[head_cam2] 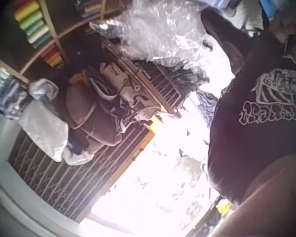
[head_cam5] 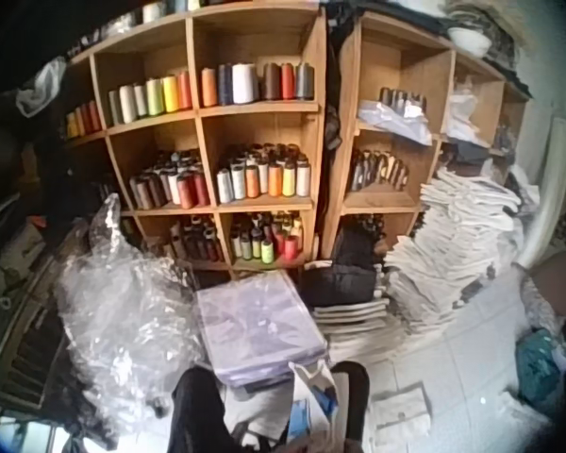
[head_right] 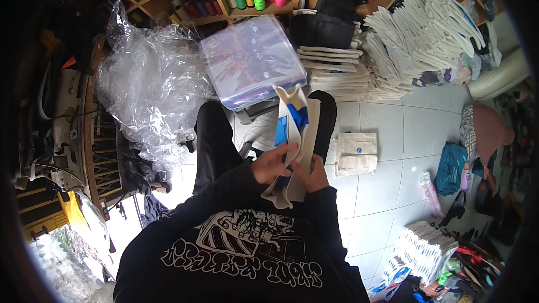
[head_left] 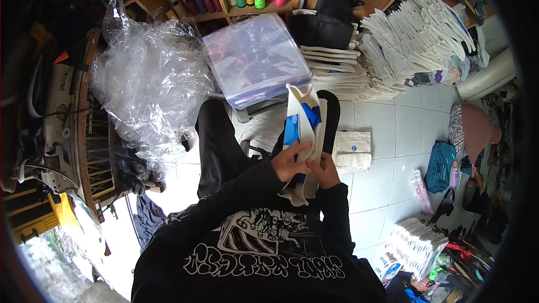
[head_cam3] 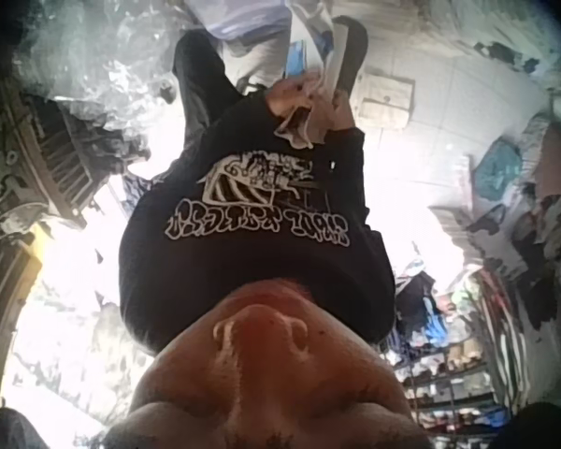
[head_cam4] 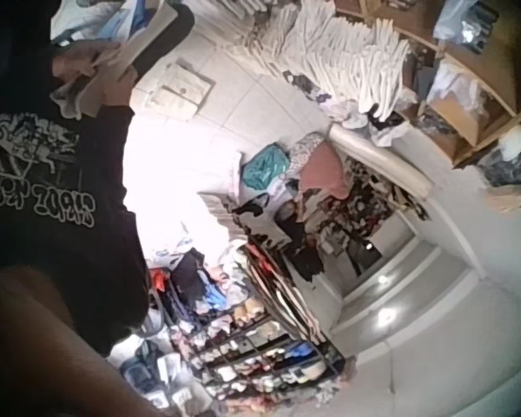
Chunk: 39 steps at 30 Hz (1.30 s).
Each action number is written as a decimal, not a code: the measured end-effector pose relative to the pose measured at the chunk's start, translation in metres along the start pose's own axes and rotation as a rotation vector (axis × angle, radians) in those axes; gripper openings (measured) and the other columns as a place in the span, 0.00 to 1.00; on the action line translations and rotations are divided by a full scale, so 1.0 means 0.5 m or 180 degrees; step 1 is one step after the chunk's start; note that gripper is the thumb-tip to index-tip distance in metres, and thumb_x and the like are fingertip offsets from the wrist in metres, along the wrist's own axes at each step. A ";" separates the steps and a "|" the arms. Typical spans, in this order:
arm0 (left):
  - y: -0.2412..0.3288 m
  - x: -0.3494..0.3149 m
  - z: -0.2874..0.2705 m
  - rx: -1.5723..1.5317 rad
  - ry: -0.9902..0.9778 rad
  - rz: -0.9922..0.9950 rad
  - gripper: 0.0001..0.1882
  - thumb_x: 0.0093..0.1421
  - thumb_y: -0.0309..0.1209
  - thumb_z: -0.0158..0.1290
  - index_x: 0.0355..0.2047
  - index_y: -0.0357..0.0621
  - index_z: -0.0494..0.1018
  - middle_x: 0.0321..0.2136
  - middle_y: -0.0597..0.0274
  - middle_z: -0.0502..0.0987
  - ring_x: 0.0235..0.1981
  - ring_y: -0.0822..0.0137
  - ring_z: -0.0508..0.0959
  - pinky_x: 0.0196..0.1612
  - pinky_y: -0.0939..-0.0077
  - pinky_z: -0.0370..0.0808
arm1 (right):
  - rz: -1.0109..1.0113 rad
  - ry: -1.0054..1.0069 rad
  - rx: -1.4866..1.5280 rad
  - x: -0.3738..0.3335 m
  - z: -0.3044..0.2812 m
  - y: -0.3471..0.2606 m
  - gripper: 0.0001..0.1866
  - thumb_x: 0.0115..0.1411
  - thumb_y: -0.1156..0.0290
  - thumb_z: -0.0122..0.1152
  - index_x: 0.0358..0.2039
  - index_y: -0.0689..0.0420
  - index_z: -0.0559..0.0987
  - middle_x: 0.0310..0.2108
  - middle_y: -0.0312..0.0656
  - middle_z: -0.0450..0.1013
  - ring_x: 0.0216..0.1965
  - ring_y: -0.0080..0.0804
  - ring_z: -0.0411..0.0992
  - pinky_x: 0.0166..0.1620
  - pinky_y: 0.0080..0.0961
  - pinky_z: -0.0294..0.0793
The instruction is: The recorder is placing printed tote bags into plastic sleeves and organizing them in a textile workshop.
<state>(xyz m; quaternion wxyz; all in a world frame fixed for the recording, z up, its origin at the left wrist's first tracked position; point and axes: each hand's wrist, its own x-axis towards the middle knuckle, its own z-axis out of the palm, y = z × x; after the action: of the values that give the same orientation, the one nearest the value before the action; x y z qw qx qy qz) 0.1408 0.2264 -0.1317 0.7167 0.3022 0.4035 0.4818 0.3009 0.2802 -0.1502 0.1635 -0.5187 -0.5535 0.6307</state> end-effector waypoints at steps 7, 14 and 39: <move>0.007 -0.006 0.043 -0.1518 0.0370 0.0212 0.31 0.46 0.21 0.42 0.54 0.36 0.54 0.49 0.59 0.58 0.53 0.64 0.57 0.57 0.73 0.50 | -0.0386 -0.0407 0.0136 0.034 -0.018 0.073 0.31 0.46 0.65 0.58 0.47 0.67 0.57 0.35 0.49 0.68 0.36 0.32 0.69 0.38 0.22 0.68; 0.040 -0.022 0.050 -0.2435 0.0491 -0.0439 0.30 0.46 0.36 0.48 0.49 0.34 0.58 0.49 0.59 0.58 0.51 0.66 0.57 0.54 0.77 0.50 | 0.0102 -0.0604 0.0848 0.009 0.004 0.015 0.34 0.47 0.61 0.60 0.49 0.67 0.58 0.38 0.47 0.67 0.38 0.30 0.68 0.40 0.21 0.67; 0.027 0.093 -0.423 0.6524 0.1869 0.1094 0.28 0.34 0.36 0.60 0.39 0.55 0.65 0.36 0.66 0.64 0.38 0.65 0.66 0.41 0.62 0.61 | 0.0448 0.0078 0.1192 -0.096 -0.129 0.001 0.24 0.43 0.75 0.52 0.45 0.61 0.66 0.37 0.42 0.69 0.38 0.31 0.68 0.43 0.23 0.67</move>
<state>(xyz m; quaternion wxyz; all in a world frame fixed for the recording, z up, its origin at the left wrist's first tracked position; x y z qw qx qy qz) -0.0394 0.2842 -0.2380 -0.0793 0.6834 0.7230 0.0626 0.3744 0.2768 -0.1182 0.2194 -0.5243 -0.3869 0.7262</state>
